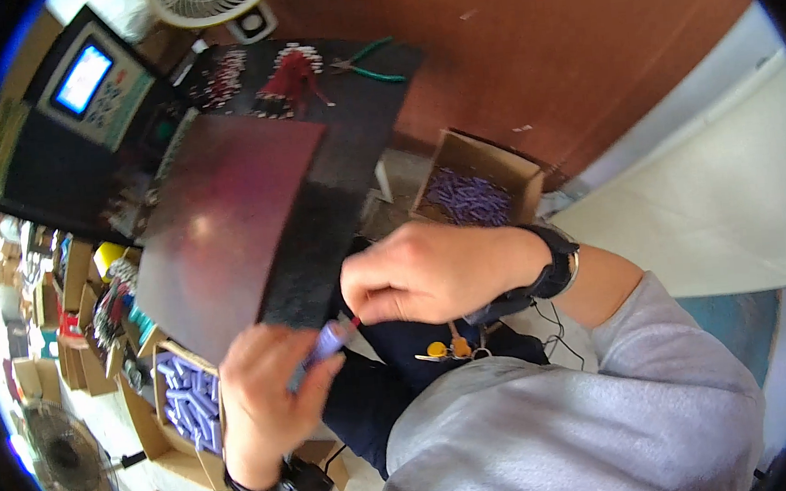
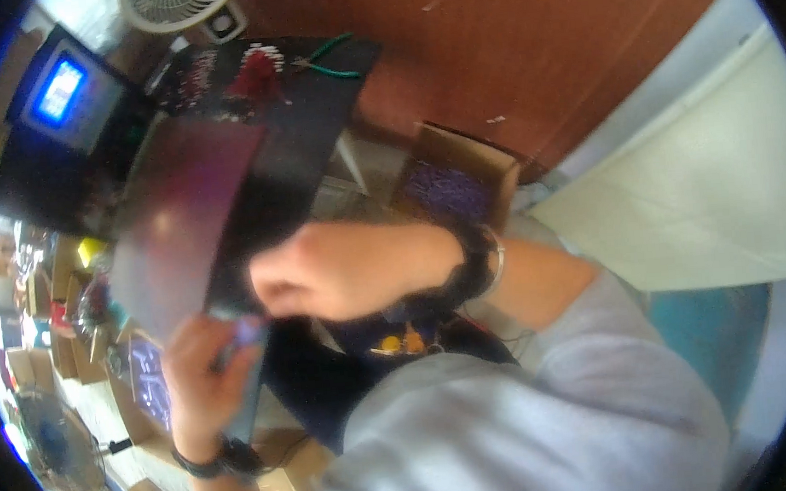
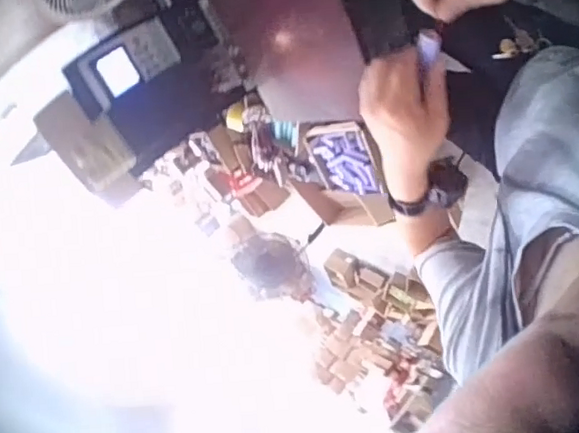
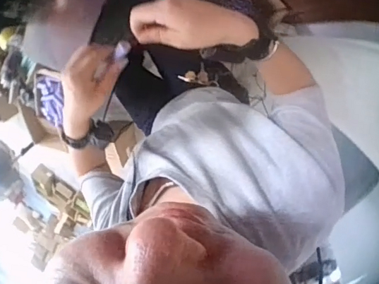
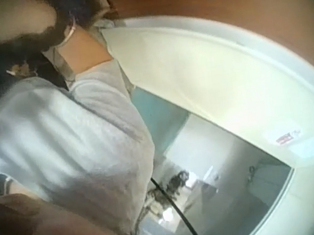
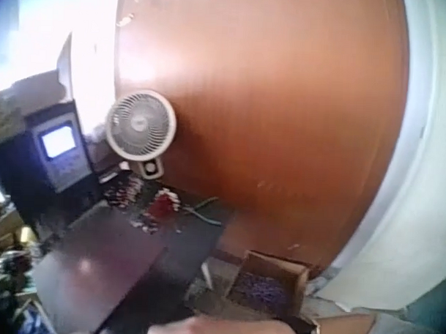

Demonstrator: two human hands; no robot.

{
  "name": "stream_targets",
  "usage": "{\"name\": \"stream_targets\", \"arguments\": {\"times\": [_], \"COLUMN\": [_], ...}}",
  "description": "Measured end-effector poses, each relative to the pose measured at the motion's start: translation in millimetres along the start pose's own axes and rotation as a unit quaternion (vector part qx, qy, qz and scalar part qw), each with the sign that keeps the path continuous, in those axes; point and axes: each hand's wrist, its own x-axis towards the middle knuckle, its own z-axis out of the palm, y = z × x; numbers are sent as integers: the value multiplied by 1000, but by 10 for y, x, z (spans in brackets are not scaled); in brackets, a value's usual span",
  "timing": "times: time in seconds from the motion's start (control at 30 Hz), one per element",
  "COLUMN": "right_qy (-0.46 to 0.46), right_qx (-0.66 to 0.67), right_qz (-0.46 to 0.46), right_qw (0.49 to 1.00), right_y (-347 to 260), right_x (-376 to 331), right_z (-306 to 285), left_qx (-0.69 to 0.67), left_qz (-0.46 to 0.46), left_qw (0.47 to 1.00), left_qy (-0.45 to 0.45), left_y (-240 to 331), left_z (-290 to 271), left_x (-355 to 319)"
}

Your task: Spot welding wires onto the terminals of cylindrical batteries using a industrial machine.

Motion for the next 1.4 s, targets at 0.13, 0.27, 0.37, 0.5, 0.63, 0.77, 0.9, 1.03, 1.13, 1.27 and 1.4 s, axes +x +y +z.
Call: {"name": "stream_targets", "arguments": {"times": [0.13,0.27,0.37,0.5,0.63,0.77,0.9,1.03,1.13,1.27,1.4], "right_qy": [-71,-60,10,69,102,217,260,170,46,-2,25], "right_qx": [81,192,161,-94,-276,-375,-268,-230,-333,-414,-455], "right_qz": [109,237,238,337,441,307,217,58,97,182,205], "right_qw": [988,950,958,934,848,847,902,956,937,892,866], "right_y": [130,451,769,1268,2148,2202,1378,1179,1592,1960,2151], "right_x": [-437,-826,-1122,-1391,-1748,-1477,-639,112,607,1070,1334], "right_z": [-19,-116,-197,-524,-802,-1018,-1117,-1179,-1329,-1494,-1547], "left_qx": [-55,-120,-114,-150,-214,-178,-192,-213,-216,-215,-206], "left_qz": [5,-76,-96,-143,-153,-152,-207,-234,-220,-221,-233], "left_qw": [997,987,985,974,956,963,952,942,944,942,940], "left_qy": [-49,-75,-82,-87,-130,-132,-117,-115,-120,-133,-140], "left_y": [54,15,-3,-66,-170,-248,-373,-414,-387,-405,-486], "left_z": [363,743,1069,1208,1269,1173,1116,1184,1218,1265,1293], "left_x": [-121,-153,-120,-41,-71,-165,-327,-376,-295,-264,-321]}}
